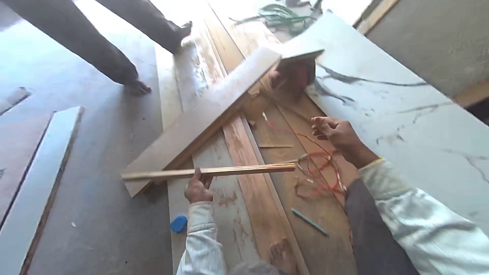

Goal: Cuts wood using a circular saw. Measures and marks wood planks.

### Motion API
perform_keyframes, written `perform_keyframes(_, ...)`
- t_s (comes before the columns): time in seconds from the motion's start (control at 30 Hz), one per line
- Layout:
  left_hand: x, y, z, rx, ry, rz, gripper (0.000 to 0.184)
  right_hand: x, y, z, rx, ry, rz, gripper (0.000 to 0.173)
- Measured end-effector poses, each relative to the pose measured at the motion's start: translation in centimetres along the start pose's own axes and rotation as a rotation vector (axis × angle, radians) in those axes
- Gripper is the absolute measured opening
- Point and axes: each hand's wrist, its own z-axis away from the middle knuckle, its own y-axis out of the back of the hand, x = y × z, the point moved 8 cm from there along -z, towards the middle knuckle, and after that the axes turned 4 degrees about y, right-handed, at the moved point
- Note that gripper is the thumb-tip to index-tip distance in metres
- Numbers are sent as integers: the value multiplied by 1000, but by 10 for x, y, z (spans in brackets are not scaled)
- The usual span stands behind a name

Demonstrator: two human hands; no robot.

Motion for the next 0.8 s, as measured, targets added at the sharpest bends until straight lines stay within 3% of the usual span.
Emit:
perform_keyframes(0.07,-19,11,-29,171,185,-21,40,20,-2,-55,93,-78,-163,41)
perform_keyframes(0.2,-42,40,-27,254,283,-272,43,72,-15,-125,216,-302,-550,55)
perform_keyframes(0.27,-38,54,-20,275,175,-619,49,96,-20,-154,254,-408,-696,68)
perform_keyframes(0.33,-19,49,-7,283,-101,-958,49,114,-27,-183,281,-471,-853,76)
perform_keyframes(0.43,-11,3,-6,37,-442,-1247,58,122,-42,-222,300,-466,-1065,80)
perform_keyframes(0.5,-19,-25,-23,-150,-527,-1380,62,125,-52,-243,289,-426,-1182,77)
perform_keyframes(0.6,-28,-53,-44,-278,-537,-1480,48,129,-63,-262,310,-398,-1270,65)
perform_keyframes(0.7,-29,-63,-59,-345,-411,-1481,18,130,-71,-276,362,-418,-1382,54)
perform_keyframes(0.8,-29,-59,-79,-371,-238,-1422,20,127,-72,-284,470,-376,-1535,43)
